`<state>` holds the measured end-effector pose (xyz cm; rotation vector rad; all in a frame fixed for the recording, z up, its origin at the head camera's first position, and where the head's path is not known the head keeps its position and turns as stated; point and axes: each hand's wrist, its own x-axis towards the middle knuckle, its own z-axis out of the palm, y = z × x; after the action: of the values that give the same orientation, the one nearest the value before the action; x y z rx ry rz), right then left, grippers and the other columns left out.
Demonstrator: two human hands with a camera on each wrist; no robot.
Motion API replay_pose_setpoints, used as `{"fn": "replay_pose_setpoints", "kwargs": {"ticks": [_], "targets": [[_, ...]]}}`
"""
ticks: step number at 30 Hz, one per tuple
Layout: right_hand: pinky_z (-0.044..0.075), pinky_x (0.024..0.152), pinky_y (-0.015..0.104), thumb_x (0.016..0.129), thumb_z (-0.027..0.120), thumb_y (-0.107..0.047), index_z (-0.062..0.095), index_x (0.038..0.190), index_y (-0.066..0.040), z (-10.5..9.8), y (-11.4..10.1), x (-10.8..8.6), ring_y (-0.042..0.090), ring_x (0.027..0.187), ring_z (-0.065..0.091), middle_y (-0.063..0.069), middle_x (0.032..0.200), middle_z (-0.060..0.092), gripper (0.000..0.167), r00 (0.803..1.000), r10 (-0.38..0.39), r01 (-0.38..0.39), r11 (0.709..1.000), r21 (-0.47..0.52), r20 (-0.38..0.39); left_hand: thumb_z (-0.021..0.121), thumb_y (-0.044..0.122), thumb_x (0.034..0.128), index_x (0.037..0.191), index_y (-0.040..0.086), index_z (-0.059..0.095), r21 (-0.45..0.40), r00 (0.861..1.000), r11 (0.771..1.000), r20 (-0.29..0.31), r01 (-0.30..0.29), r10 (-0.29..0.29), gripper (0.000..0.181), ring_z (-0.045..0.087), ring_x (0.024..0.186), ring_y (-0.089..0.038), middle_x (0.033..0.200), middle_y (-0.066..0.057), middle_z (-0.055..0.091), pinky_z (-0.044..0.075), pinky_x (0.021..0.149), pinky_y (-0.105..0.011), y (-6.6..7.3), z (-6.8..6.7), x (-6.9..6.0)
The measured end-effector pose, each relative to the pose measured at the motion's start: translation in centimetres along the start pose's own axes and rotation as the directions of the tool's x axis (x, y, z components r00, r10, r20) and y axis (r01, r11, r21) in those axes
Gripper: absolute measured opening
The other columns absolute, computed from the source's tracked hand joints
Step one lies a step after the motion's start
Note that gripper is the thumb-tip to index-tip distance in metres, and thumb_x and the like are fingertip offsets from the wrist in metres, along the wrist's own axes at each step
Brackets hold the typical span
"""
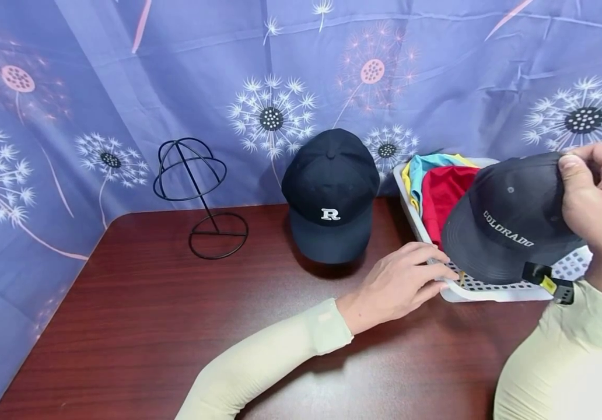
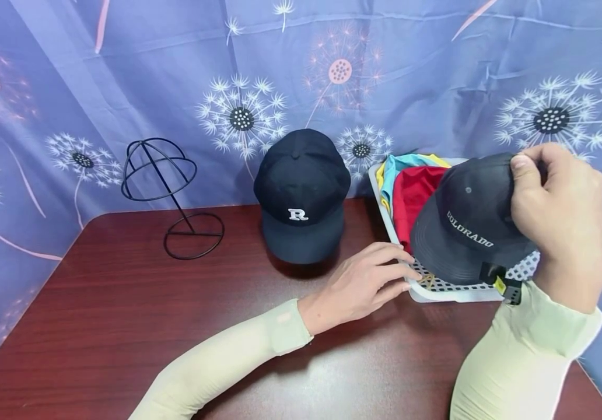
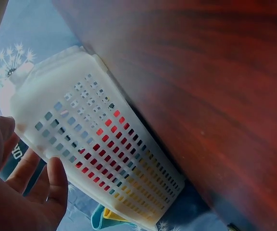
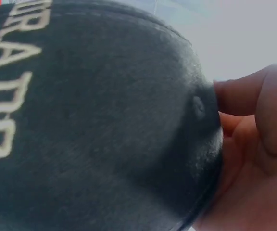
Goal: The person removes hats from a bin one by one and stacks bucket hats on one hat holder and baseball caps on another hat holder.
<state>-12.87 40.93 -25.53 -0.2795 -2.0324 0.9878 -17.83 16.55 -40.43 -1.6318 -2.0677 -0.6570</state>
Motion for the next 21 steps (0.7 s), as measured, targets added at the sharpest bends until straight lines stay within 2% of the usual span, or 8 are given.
{"fn": "replay_pose_setpoints", "kwargs": {"ticks": [6, 11, 15, 18, 21], "targets": [[0.035, 0.060, 0.007, 0.103, 0.056, -0.005, 0.056, 0.080, -0.040, 0.2, -0.7, -0.6, -0.005, 0.066, 0.047, -0.024, 0.073, 0.051, 0.041, 0.996, 0.029, -0.026, 0.999, 0.030, -0.090, 0.068, 0.029, 0.1051, 0.125, 0.027, 0.079, 0.001, 1.000, 1.000, 0.004, -0.028, 0.028, 0.022, 0.053, 0.134, -0.010, 0.132, 0.006, 0.068, 0.020, 0.122, -0.013, -0.1, 0.0, -0.1], [0.041, 0.068, 0.009, 0.106, 0.055, -0.009, 0.059, 0.087, -0.036, 0.2, -1.4, -1.1, 0.000, 0.072, 0.050, -0.016, 0.078, 0.054, 0.033, 0.984, 0.078, -0.055, 0.988, 0.143, -0.160, 0.066, 0.028, 0.1061, 0.129, 0.026, 0.077, -0.029, 0.997, 0.999, 0.057, -0.044, 0.045, 0.025, 0.052, 0.135, -0.010, 0.135, 0.005, 0.066, 0.021, 0.122, -0.014, -0.3, -0.3, 0.0], [0.044, 0.070, 0.011, 0.106, 0.055, -0.008, 0.062, 0.089, -0.031, 0.4, -1.9, -1.3, 0.001, 0.073, 0.053, -0.012, 0.079, 0.056, 0.030, 0.980, 0.081, -0.038, 0.973, 0.228, -0.183, 0.065, 0.029, 0.1061, 0.135, 0.025, 0.073, -0.029, 0.995, 0.998, 0.087, -0.047, 0.050, 0.030, 0.051, 0.137, -0.011, 0.138, 0.005, 0.064, 0.023, 0.122, -0.015, -0.4, -0.4, 0.0], [0.044, 0.072, 0.012, 0.105, 0.056, -0.007, 0.064, 0.089, -0.028, 0.5, -2.3, -1.4, 0.002, 0.073, 0.054, -0.010, 0.079, 0.058, 0.028, 0.978, 0.086, -0.027, 0.957, 0.290, -0.191, 0.065, 0.029, 0.1044, 0.134, 0.023, 0.073, -0.049, 0.997, 0.998, 0.078, -0.026, 0.030, 0.032, 0.053, 0.136, -0.010, 0.138, 0.004, 0.063, 0.028, 0.120, -0.015, -0.4, -0.4, -0.2], [0.043, 0.076, 0.013, 0.105, 0.056, -0.007, 0.066, 0.092, -0.028, 0.5, -2.7, -1.6, 0.002, 0.076, 0.054, -0.009, 0.081, 0.059, 0.026, 0.975, 0.090, -0.023, 0.949, 0.315, -0.202, 0.066, 0.026, 0.1019, 0.123, 0.021, 0.075, -0.063, 1.000, 0.998, 0.024, 0.006, -0.004, 0.024, 0.059, 0.125, -0.009, 0.131, 0.005, 0.065, 0.036, 0.112, -0.014, -0.4, -0.7, -0.5]]}}
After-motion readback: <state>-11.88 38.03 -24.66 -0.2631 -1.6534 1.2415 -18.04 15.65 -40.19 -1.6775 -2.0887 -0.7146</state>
